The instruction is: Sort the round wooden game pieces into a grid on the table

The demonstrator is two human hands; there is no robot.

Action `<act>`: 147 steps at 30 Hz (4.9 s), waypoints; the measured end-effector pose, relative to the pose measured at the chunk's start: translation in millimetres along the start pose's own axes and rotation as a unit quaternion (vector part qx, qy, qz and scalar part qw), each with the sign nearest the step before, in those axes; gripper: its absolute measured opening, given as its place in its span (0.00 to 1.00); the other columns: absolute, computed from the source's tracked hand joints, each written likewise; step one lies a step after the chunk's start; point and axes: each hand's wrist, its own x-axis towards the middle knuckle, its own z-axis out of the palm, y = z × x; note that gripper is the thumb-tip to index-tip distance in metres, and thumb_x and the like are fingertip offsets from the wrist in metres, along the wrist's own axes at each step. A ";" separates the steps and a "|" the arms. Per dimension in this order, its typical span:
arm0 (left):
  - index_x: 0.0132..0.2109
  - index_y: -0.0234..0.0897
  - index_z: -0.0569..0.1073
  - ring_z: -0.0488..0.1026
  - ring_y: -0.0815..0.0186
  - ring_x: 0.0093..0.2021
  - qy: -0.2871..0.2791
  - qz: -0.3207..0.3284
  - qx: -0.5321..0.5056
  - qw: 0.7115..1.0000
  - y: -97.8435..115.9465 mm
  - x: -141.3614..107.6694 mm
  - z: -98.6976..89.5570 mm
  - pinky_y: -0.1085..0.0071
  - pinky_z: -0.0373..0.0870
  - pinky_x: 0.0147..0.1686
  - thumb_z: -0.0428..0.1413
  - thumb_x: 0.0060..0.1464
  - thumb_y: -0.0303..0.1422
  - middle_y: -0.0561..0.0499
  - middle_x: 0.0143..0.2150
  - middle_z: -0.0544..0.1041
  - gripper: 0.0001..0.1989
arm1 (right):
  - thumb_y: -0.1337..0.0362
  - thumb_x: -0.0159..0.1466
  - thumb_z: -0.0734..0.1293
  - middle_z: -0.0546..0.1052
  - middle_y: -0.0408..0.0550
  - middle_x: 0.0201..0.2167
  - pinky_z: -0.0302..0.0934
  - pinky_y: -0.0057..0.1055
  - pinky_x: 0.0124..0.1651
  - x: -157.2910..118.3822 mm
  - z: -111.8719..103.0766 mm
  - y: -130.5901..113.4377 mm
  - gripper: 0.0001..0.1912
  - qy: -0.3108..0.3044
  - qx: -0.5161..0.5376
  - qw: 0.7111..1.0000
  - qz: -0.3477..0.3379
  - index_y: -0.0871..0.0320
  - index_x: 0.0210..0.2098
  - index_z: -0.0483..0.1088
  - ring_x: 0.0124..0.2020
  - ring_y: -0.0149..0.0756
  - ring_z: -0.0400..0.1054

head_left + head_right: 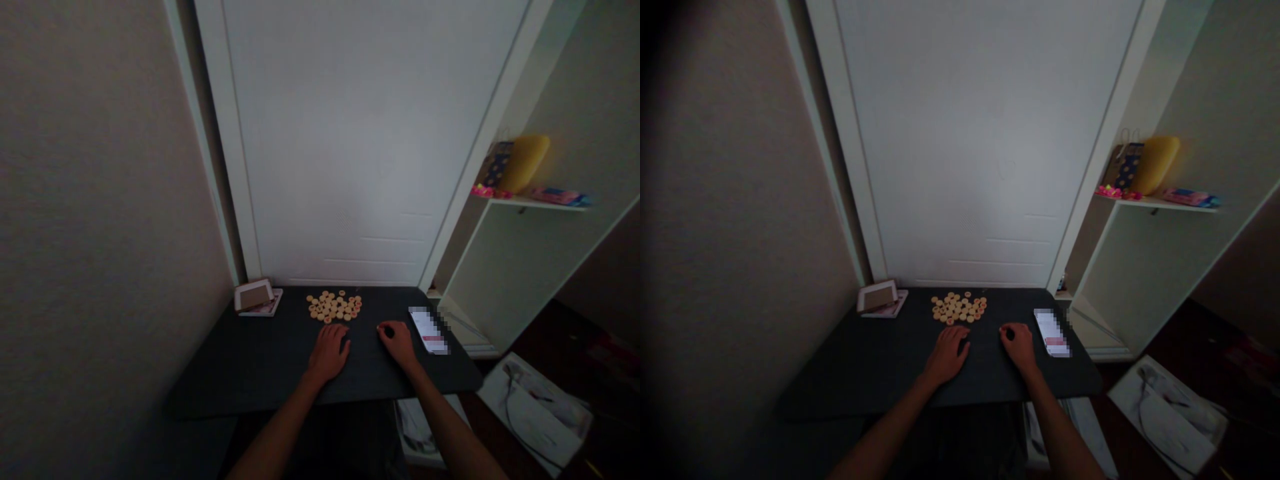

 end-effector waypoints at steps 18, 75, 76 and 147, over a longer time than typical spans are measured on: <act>0.47 0.43 0.73 0.72 0.58 0.49 0.020 -0.047 -0.066 0.996 -7.0 0.4 -2.5 0.58 0.67 0.52 0.49 0.63 0.39 0.48 0.46 0.77 0.11 | 0.58 0.62 0.64 0.78 0.53 0.41 0.62 0.47 0.53 -6.7 -3.2 -18.0 0.12 0.017 0.024 0.999 -0.039 0.53 0.43 0.75 0.47 0.49 0.70; 0.51 0.41 0.75 0.77 0.62 0.46 -0.030 -0.128 -0.321 0.938 -12.0 3.7 -7.6 0.67 0.71 0.50 0.56 0.57 0.40 0.49 0.45 0.81 0.17 | 0.74 0.62 0.59 0.74 0.47 0.53 0.64 0.41 0.57 -29.8 25.8 -72.8 0.29 -0.113 0.126 0.971 -0.169 0.47 0.61 0.64 0.53 0.39 0.69; 0.51 0.41 0.75 0.77 0.62 0.46 -0.030 -0.127 -0.321 0.938 -10.8 3.8 -8.4 0.67 0.71 0.50 0.55 0.57 0.40 0.49 0.45 0.81 0.17 | 0.74 0.62 0.59 0.74 0.47 0.53 0.64 0.41 0.57 -29.9 25.7 -72.6 0.29 -0.113 0.126 0.971 -0.167 0.47 0.61 0.64 0.53 0.39 0.69; 0.51 0.46 0.76 0.78 0.62 0.41 -0.080 -0.098 -0.243 0.962 -8.9 6.2 -10.0 0.68 0.71 0.45 0.58 0.52 0.41 0.52 0.39 0.82 0.19 | 0.50 0.62 0.65 0.79 0.46 0.32 0.68 0.32 0.37 -18.8 23.4 -71.4 0.15 -0.071 0.226 0.971 0.024 0.55 0.39 0.73 0.32 0.37 0.73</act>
